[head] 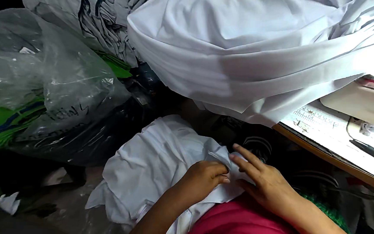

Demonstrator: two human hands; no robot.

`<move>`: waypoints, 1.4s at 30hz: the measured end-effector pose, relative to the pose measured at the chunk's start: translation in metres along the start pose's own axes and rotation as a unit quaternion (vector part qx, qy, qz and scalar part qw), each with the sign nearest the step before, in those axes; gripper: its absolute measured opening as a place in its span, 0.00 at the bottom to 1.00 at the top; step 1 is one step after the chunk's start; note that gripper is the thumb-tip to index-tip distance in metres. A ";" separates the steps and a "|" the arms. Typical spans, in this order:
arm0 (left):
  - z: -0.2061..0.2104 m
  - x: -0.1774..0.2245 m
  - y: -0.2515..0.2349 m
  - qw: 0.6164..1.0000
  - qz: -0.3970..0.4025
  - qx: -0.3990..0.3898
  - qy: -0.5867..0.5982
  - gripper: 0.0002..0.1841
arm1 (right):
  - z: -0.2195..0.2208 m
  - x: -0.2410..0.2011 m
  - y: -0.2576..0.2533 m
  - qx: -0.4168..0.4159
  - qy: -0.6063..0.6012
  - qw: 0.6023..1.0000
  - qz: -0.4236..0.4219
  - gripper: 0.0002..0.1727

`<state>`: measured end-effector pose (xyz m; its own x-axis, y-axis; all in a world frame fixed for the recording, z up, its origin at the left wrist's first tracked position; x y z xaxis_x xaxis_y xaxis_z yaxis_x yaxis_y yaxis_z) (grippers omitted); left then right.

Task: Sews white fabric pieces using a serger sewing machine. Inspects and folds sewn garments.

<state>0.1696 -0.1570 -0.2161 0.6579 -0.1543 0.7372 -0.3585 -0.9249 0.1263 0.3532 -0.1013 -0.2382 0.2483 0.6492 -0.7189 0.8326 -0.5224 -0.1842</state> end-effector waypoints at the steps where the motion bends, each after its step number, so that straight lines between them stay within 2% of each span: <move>1: 0.001 0.001 0.002 1.000 0.010 0.018 -0.015 0.11 | 0.003 -0.004 -0.006 -0.022 -0.009 1.000 -0.012 0.25; 6: 0.007 0.007 0.012 0.999 -0.030 0.026 0.022 0.13 | 0.014 -0.007 -0.013 -0.069 -0.055 0.996 -0.010 0.24; 10: 0.038 0.019 0.015 0.999 -0.020 0.004 0.032 0.10 | 0.012 0.003 0.006 -0.104 -0.020 0.994 0.015 0.13; 15: 0.063 0.022 0.012 0.998 -0.016 -0.057 -0.009 0.19 | 0.002 0.011 0.026 -0.112 0.065 0.978 0.163 0.25; 18: 0.059 0.025 0.005 0.989 -0.025 -0.142 -0.008 0.23 | -0.005 0.014 0.028 -0.087 0.036 0.973 0.209 0.17; 20: 0.058 0.028 0.000 0.982 -0.032 -0.187 -0.014 0.20 | -0.003 0.015 0.025 -0.092 -0.011 0.968 0.235 0.18; 23: 0.058 0.030 -0.003 0.977 -0.033 -0.210 -0.027 0.20 | 0.002 0.020 0.022 -0.165 -0.049 0.940 0.295 0.21; 26: 0.052 0.028 0.000 0.975 -0.044 -0.217 0.020 0.23 | 0.004 0.027 0.025 -0.141 -0.056 0.935 0.321 0.20; 28: 0.047 0.023 0.003 0.976 -0.046 -0.202 0.070 0.22 | 0.001 0.029 0.026 -0.122 -0.068 0.934 0.328 0.19; 30: 0.040 0.016 0.005 0.985 -0.048 -0.140 0.092 0.19 | 0.001 0.030 0.028 -0.118 -0.080 0.935 0.324 0.17; 33: 0.032 -0.005 -0.006 0.996 -0.059 0.074 0.000 0.18 | 0.002 0.028 0.029 -0.104 -0.086 0.942 0.307 0.15; 34: 0.030 -0.017 -0.014 0.991 -0.062 0.109 -0.047 0.20 | 0.001 0.028 0.030 -0.100 -0.088 0.944 0.303 0.15; 36: 0.027 -0.038 -0.033 0.990 -0.062 0.088 -0.090 0.22 | 0.002 0.028 0.030 -0.095 -0.089 0.948 0.292 0.15; 37: 0.028 -0.046 -0.041 0.993 -0.066 0.038 -0.089 0.22 | 0.003 0.029 0.030 -0.091 -0.087 0.950 0.285 0.15; 39: 0.035 -0.056 -0.054 0.995 -0.060 -0.051 -0.063 0.15 | 0.003 0.028 0.031 -0.086 -0.086 0.953 0.278 0.16; 40: 0.038 -0.057 -0.058 0.995 -0.053 -0.068 -0.046 0.11 | 0.003 0.027 0.032 -0.082 -0.083 0.954 0.276 0.17; 42: 0.033 -0.051 -0.057 0.998 -0.044 -0.046 -0.011 0.10 | 0.001 0.027 0.033 -0.088 -0.077 0.949 0.292 0.18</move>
<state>0.1782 -0.1076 -0.2831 0.7041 -0.0828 0.7053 -0.3567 -0.9000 0.2505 0.3871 -0.1012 -0.2645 0.6295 0.1818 -0.7555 0.6477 -0.6599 0.3808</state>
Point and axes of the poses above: each hand's wrist, its own y-axis away from the middle knuckle, its own z-axis out of the palm, x = y × z, the point moved 3 cm from there along -y, towards the middle knuckle, and after that the axes turned 8 degrees about -x, right-handed, at the moved point
